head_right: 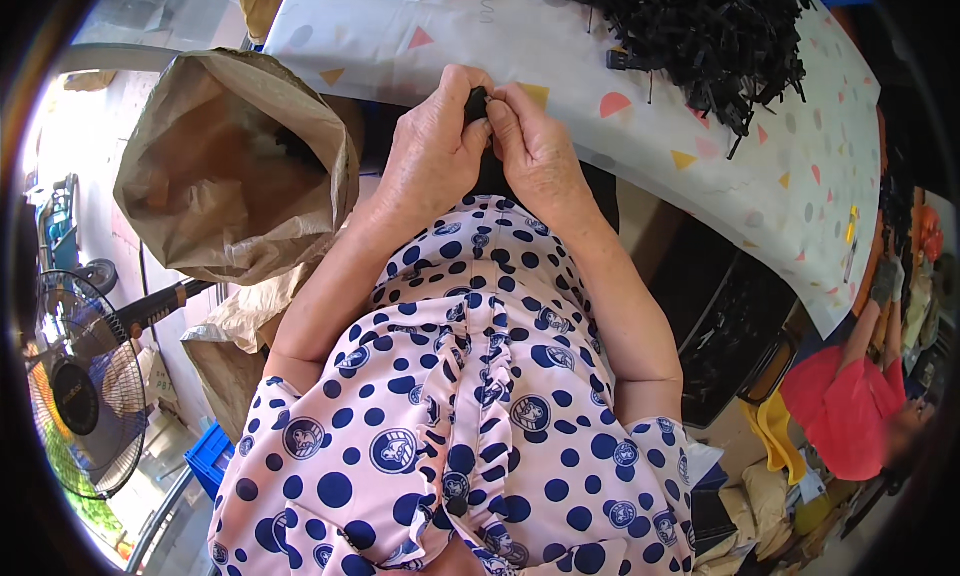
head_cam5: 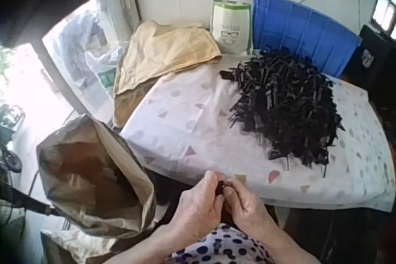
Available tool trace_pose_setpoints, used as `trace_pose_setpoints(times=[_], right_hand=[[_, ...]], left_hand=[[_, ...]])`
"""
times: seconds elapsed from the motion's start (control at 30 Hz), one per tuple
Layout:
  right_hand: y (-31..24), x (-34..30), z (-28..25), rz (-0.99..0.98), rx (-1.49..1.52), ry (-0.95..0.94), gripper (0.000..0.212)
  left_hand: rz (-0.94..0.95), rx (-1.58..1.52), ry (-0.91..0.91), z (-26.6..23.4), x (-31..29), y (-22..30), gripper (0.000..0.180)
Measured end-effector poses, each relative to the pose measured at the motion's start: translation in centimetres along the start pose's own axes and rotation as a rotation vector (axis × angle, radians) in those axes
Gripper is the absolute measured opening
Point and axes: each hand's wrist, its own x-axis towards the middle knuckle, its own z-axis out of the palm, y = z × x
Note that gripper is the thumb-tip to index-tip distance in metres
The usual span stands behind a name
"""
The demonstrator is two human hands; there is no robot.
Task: Picking up small black plastic components from a pile and placing them into a paper bag.
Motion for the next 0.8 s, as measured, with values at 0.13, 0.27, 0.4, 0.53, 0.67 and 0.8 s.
trace_pose_setpoints(times=[0.13, 0.27, 0.4, 0.53, 0.67, 0.8], right_hand=[[0.4, 0.1, -0.9, -0.049, 0.108, 0.004, 0.022], [0.3, 0.2, -1.7, -0.135, 0.226, 0.057, 0.025], [0.3, -0.1, -3.0, 0.000, 0.360, -0.064, 0.024], [1.0, -0.4, -3.4, -0.105, 0.488, -0.024, 0.023], [0.9, 0.0, -3.8, -0.079, 0.682, -0.109, 0.028], [0.3, -0.1, -4.2, 0.029, 0.759, -0.217, 0.022]], left_hand=[[-0.026, -0.023, -0.037, 0.6, 0.5, 0.4, 0.029], [-0.168, -0.663, 0.013, 0.4, 1.1, 0.1, 0.024], [-0.353, -1.140, -0.125, -1.5, 1.4, 1.2, 0.021], [-0.446, -1.364, -0.216, -1.4, 1.0, 0.6, 0.038], [-0.442, -1.324, -0.365, -1.7, 0.9, 0.9, 0.042], [-0.420, -1.238, -0.475, -1.3, 0.6, 1.0, 0.041]])
